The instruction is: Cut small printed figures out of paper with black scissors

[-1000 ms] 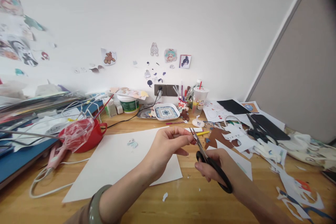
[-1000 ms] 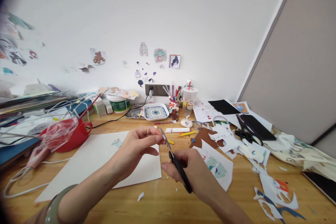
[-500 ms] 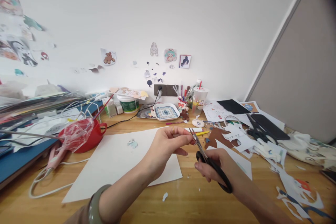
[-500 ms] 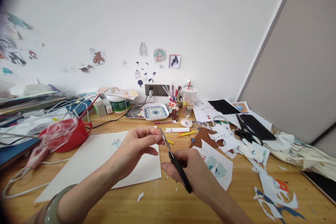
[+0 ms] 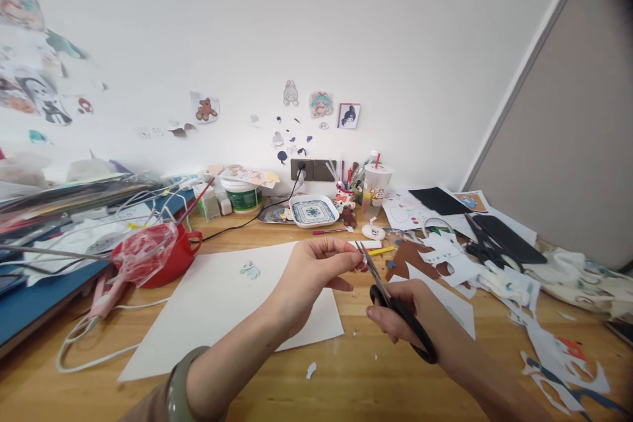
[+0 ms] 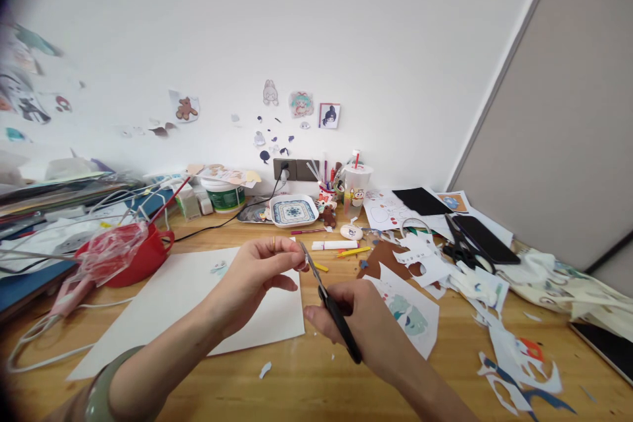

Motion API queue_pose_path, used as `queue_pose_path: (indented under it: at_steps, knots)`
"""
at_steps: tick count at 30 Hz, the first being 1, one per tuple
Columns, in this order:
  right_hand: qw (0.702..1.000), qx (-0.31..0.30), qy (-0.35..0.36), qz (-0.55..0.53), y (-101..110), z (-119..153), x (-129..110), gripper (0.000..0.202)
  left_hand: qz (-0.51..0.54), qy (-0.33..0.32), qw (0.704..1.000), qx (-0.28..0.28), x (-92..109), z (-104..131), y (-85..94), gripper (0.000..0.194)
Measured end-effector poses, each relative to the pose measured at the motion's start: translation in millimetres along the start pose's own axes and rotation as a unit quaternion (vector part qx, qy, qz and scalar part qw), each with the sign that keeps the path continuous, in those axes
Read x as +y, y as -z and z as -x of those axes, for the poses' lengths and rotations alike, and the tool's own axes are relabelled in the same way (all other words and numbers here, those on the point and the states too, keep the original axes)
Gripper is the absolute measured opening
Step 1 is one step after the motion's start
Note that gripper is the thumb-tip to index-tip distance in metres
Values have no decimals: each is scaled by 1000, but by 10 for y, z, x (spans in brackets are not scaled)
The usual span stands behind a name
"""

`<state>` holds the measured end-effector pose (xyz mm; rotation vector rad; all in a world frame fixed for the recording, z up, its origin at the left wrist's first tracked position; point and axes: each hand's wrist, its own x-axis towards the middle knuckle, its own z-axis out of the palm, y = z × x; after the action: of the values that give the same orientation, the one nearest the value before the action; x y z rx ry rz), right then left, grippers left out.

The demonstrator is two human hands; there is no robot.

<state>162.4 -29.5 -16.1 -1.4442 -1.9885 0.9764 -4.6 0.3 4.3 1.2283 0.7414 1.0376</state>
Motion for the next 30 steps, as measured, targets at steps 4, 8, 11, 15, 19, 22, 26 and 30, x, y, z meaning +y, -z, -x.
queue_pose_path:
  at_steps: [4, 8, 11, 15, 19, 22, 26, 30]
  knots:
    - [1000, 3, -3, -4, 7, 7, -19, 33, 1, -1, 1000, 1, 1, 4, -3, 13]
    - [1000, 3, -1, -5, 9, 14, -43, 34, 4, 1, 1000, 0, 7, 6, -15, 14]
    - [1000, 4, -1, -12, 3, 13, -49, 33, 5, 2, 1000, -2, 14, 8, -27, 15]
    - [1000, 8, -5, -18, -3, 18, -45, 33, 8, 8, 1000, 0, 17, 6, -31, 15]
    - [1000, 8, -9, -18, -1, 20, -43, 33, 8, 8, 1000, 8, 10, 5, -25, 15]
    - [1000, 8, -12, -20, 1, 17, -45, 32, 7, 8, 1000, 5, 4, 6, -20, 14]
    - [1000, 5, -1, -21, 1, 10, -51, 31, 3, 8, 1000, 0, -3, 5, -18, 13]
    - [1000, 6, 9, -23, -5, 9, -49, 30, 6, 8, 1000, -3, -10, 0, -20, 13]
